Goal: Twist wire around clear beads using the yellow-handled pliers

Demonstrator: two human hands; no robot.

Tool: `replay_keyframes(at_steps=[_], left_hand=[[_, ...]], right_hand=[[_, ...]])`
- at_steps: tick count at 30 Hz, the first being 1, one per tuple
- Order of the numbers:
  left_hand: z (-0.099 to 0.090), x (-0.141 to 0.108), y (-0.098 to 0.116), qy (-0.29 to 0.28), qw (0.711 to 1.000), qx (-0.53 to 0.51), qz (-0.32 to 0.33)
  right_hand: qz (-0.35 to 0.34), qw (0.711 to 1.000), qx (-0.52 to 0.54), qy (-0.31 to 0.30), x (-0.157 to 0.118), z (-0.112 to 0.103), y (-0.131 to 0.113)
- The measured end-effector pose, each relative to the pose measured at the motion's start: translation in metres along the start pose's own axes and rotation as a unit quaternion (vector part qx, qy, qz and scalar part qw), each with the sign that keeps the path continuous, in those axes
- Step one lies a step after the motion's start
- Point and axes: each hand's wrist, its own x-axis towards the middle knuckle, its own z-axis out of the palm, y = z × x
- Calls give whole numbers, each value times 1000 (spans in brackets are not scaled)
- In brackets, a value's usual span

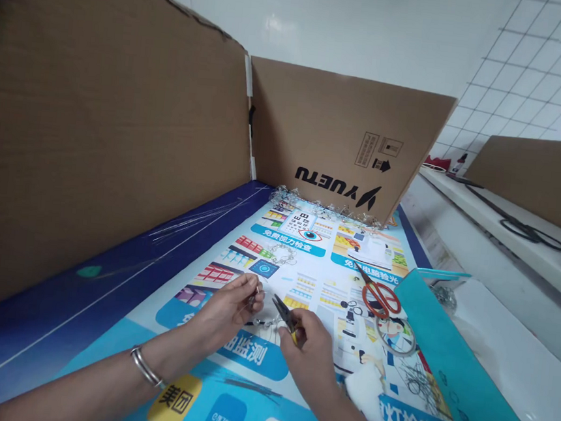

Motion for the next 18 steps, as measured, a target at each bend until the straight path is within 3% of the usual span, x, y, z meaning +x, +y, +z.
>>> replay_keyframes(at_steps=[8,18], left_hand=[[7,-10,-6,-8,999,-21,-24],[9,-16,-16,-19,994,97,-48]], right_hand=[[29,995,94,11,-5,6,-13],[27,984,173,19,-1,10,-3]])
